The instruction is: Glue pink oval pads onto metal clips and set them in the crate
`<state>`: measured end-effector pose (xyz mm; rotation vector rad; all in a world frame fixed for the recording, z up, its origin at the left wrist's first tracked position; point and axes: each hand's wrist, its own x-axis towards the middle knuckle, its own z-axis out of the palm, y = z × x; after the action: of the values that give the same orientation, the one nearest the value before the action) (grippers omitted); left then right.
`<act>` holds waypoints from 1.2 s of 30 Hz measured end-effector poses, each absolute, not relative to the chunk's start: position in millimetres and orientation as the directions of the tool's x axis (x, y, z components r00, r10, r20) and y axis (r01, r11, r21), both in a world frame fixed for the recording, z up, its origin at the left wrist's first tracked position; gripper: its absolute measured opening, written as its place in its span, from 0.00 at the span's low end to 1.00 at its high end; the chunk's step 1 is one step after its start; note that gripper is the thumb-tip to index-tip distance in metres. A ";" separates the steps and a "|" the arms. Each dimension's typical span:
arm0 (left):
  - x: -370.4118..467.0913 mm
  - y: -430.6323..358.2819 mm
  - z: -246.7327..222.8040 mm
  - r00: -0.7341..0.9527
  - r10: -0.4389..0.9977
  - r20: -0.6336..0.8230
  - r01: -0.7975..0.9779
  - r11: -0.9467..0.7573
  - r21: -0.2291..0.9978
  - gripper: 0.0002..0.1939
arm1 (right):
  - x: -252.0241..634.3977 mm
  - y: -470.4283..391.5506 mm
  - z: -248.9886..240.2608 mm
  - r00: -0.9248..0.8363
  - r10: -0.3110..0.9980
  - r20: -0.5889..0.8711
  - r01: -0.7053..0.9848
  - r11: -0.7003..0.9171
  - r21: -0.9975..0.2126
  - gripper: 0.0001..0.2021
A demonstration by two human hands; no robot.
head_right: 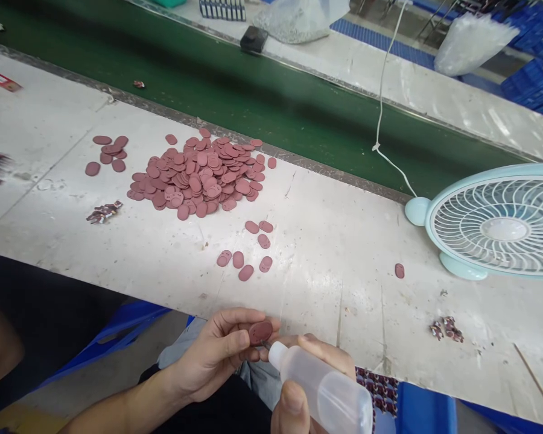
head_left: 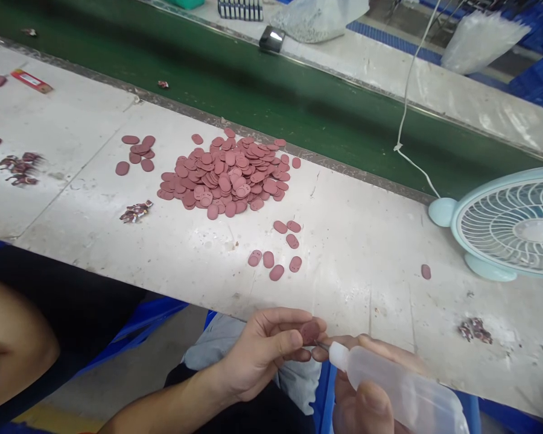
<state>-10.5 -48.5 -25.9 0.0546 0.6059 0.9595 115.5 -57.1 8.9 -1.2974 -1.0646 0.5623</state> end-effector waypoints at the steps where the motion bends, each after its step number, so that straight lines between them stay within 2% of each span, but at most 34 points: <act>1: -10.6 -48.4 -25.6 0.424 0.782 -0.458 -0.750 0.586 0.307 0.14 | 113.6 -56.2 11.2 0.456 0.844 0.283 0.169 0.230 -0.958 0.12; 4: -11.0 -47.6 -24.9 0.437 0.777 -0.453 -0.749 0.593 0.295 0.14 | 109.2 -53.3 17.8 0.503 0.839 0.208 0.058 0.207 -0.977 0.11; 10: -11.3 -46.8 -24.8 0.447 0.769 -0.457 -0.754 0.599 0.271 0.13 | 108.6 -53.2 18.6 0.486 0.854 0.184 0.025 0.196 -0.980 0.11; 18: -11.2 -48.9 -25.4 0.446 0.776 -0.446 -0.763 0.590 0.264 0.12 | 118.3 -56.4 13.0 0.427 0.878 0.215 0.077 0.202 -0.976 0.11; 24: -10.8 -48.2 -24.7 0.441 0.775 -0.453 -0.766 0.588 0.261 0.12 | 117.2 -57.3 9.6 0.396 0.871 0.292 0.185 0.236 -0.954 0.12; 26: -11.7 -47.5 -23.7 0.448 0.776 -0.444 -0.765 0.589 0.258 0.12 | 119.8 -56.3 13.6 0.396 0.887 0.236 0.096 0.216 -0.972 0.12; 29: -14.3 -46.1 -21.7 0.452 0.782 -0.429 -0.770 0.585 0.256 0.11 | 141.8 -48.5 18.3 0.270 0.962 0.043 -0.249 0.113 -0.962 0.13; 30: -15.4 -45.5 -21.2 0.448 0.786 -0.427 -0.771 0.581 0.260 0.11 | 154.9 -43.4 17.1 0.194 0.980 -0.042 -0.422 0.045 -0.905 0.15; 31: -16.5 -44.8 -20.8 0.442 0.790 -0.425 -0.773 0.576 0.267 0.10 | 170.5 -36.7 13.6 0.115 0.984 -0.137 -0.626 -0.035 -0.779 0.16; 32: -17.8 -44.0 -20.7 0.435 0.795 -0.423 -0.774 0.570 0.275 0.10 | 187.7 -28.6 7.5 0.004 0.970 -0.243 -0.838 -0.129 -0.530 0.16; 33: -19.1 -43.1 -20.8 0.427 0.800 -0.421 -0.777 0.563 0.283 0.10 | 205.6 -19.1 -1.0 -0.139 0.938 -0.317 -0.963 -0.203 -0.179 0.17; 34: -20.5 -42.0 -21.2 0.419 0.806 -0.418 -0.779 0.555 0.290 0.10 | 223.2 -8.7 -11.4 -0.321 0.882 -0.343 -0.931 -0.229 0.283 0.17; 35: -22.3 -40.8 -21.9 0.409 0.813 -0.414 -0.783 0.546 0.298 0.10 | 239.3 2.2 -22.8 -0.533 0.812 -0.239 -0.692 -0.256 0.675 0.15; 36: -24.5 -39.3 -22.7 0.396 0.821 -0.412 -0.787 0.535 0.308 0.10 | 253.0 12.9 -34.3 -0.597 0.781 -0.182 -0.570 -0.254 0.781 0.12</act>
<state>-24.5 -39.3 -22.7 0.0670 0.5614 1.0194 253.0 12.9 -34.3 0.3042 1.0767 1.9508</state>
